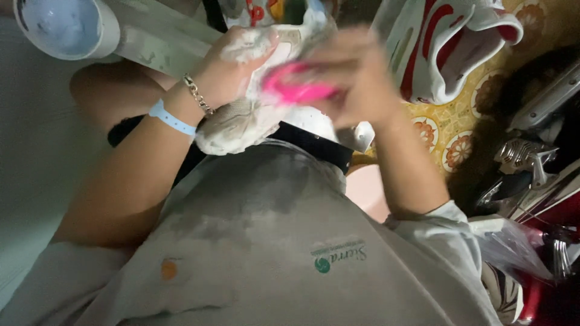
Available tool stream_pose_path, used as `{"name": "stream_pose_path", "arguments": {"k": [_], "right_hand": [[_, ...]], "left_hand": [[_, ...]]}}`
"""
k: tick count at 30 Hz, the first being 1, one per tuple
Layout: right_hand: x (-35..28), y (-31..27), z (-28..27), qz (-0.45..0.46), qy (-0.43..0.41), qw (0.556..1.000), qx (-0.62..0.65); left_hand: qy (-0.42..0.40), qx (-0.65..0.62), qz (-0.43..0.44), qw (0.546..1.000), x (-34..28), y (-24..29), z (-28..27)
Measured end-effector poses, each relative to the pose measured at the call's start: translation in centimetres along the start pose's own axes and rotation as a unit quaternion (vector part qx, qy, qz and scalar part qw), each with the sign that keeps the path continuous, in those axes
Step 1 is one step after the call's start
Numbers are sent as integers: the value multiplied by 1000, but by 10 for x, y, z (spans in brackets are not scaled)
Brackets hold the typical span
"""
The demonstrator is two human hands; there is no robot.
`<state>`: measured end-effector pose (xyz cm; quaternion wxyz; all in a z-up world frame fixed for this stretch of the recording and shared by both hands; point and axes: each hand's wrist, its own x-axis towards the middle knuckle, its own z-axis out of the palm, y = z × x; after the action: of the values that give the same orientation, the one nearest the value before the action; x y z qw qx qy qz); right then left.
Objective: The person scrubs a white sneaker with a pink brush and a toothbrush, applying soap and water to remove dirt. They focus on the sole, sides, and laces, rinsing the shoe under a faucet.
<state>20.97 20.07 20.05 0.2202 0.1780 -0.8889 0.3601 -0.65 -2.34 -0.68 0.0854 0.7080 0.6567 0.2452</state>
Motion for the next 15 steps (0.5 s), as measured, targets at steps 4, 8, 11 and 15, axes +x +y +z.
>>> {"name": "stream_pose_path", "arguments": {"k": [4,8,11,15], "right_hand": [[5,-9,-4,51,25,995,-80],[6,-25,24,24,65,997,-31],[-40,23,-3,103,125,966,-200],[2,-29,33,91,186,966,-152]], "left_hand": [[-7,63,20,998,5,0,9],[26,14,31,999,-6,6,14],[55,-38,66,996,9,13,-13],[66,23,42,997,15,23,-2]]}}
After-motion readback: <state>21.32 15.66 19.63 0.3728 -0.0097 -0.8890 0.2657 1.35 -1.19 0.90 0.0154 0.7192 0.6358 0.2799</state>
